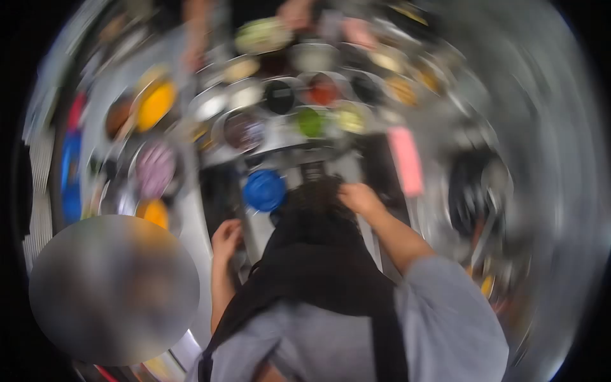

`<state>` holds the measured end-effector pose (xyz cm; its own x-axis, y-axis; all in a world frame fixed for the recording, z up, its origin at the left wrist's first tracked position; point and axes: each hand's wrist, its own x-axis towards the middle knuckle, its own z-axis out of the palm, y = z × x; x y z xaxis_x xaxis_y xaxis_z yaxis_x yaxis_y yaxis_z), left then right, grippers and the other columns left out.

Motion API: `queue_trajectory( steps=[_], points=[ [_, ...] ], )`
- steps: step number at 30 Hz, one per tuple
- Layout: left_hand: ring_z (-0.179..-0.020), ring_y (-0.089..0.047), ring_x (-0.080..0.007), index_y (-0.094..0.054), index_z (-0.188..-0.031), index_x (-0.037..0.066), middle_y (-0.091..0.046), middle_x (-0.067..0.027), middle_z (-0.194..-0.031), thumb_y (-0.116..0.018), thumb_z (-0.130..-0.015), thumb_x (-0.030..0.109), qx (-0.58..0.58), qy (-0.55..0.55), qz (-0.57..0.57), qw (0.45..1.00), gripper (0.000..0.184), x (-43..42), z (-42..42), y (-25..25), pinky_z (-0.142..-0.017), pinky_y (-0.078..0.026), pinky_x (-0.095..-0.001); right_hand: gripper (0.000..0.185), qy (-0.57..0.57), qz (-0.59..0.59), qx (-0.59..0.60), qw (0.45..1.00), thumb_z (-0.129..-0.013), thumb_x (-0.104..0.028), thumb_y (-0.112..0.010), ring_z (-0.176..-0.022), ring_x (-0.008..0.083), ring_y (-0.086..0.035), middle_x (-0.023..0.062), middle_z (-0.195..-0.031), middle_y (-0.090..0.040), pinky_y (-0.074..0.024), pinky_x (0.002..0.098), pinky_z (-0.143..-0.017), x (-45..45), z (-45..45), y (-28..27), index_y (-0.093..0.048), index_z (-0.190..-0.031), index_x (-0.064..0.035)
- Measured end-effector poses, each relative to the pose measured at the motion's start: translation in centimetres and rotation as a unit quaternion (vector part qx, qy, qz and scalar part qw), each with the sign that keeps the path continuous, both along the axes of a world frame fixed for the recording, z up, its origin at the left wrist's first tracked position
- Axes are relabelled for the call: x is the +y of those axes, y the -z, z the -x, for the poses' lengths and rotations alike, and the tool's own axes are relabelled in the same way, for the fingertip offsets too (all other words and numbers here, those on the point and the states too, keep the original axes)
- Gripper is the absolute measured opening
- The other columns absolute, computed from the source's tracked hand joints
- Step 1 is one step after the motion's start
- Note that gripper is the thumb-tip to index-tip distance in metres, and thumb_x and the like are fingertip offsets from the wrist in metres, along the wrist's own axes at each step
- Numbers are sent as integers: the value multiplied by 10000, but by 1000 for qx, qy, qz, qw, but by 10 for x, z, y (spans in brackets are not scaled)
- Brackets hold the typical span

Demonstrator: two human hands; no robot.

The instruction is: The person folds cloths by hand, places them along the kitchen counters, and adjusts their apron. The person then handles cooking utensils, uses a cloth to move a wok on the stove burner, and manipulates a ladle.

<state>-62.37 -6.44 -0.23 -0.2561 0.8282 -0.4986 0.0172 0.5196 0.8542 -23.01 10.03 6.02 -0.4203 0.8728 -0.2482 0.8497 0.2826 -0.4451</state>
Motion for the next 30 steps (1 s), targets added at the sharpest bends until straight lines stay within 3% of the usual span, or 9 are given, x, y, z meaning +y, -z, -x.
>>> queue_trajectory(
  steps=[8,12,13,16,18,19,21,25,30],
  points=[
    [-714,-584,-92,-624,-1080,38,-608,-5,-846,-614,-909,50,51,275,-3,960,171,130,-87,-47,-583,-459,-223,150,298,-77,80,948,-836,-198,-641,-819,357,-652,151,-850,-684,-521,442,-749,-106,-152,-14,-669,-865,-53],
    [-734,-598,-100,-614,-1094,32,-639,-23,-891,-592,-908,29,133,323,-25,937,187,183,-160,-77,-588,-468,-229,87,469,-183,118,856,-833,-137,-650,-796,345,-656,149,-858,-680,-523,422,-723,-162,-241,-39,-673,-873,-64],
    [-734,-598,-100,-614,-1094,32,-639,-23,-891,-592,-908,29,141,332,-30,932,187,191,-184,-83,-588,-468,-229,81,557,-186,146,796,-842,-134,-668,-783,324,-664,143,-869,-680,-525,399,-722,-175,-267,-45,-674,-877,-61],
    [-759,-616,-123,-612,-1099,22,-643,-34,-899,-581,-897,7,99,321,-67,939,204,206,-246,-75,-640,-501,-255,173,591,-395,-53,702,-793,-117,-720,-797,345,-659,132,-935,-673,-537,400,-739,-223,-377,-50,-675,-958,-92],
    [-782,-645,-152,-626,-1082,11,-675,-70,-900,-610,-891,27,126,420,-107,893,193,211,-279,-55,-709,-526,-285,155,612,-414,-243,629,-778,-76,-709,-755,388,-643,162,-937,-675,-527,448,-725,-245,-426,-63,-639,-905,-21],
    [-796,-656,-161,-634,-1080,9,-690,-89,-902,-628,-886,44,148,466,-117,864,197,204,-307,-57,-729,-531,-293,155,618,-412,-241,625,-778,-76,-709,-755,388,-643,162,-937,-675,-527,448,-725,-265,-445,-50,-639,-905,-21],
    [-820,-676,-173,-648,-1087,19,-710,-122,-907,-664,-871,82,166,526,-116,826,226,191,-350,-61,-752,-535,-304,186,736,-104,-211,635,-768,-140,-698,-736,400,-627,182,-869,-665,-509,481,-720,-294,-486,-15,-605,-855,-4],
    [-873,-660,-140,-647,-1110,9,-704,-89,-949,-681,-858,74,167,579,-92,792,262,179,-409,-75,-790,-528,-287,258,736,-81,-54,670,-789,-216,-644,-863,417,-655,243,-856,-662,-508,496,-752,-314,-493,6,-614,-878,24],
    [-886,-702,-225,-650,-1115,24,-713,-163,-944,-689,-854,114,183,642,-99,737,279,180,-461,-87,-787,-553,-335,201,798,-178,122,562,-836,-128,-623,-626,306,-627,208,-668,-606,-495,401,-626,-318,-419,9,-539,-827,54]
  ],
)
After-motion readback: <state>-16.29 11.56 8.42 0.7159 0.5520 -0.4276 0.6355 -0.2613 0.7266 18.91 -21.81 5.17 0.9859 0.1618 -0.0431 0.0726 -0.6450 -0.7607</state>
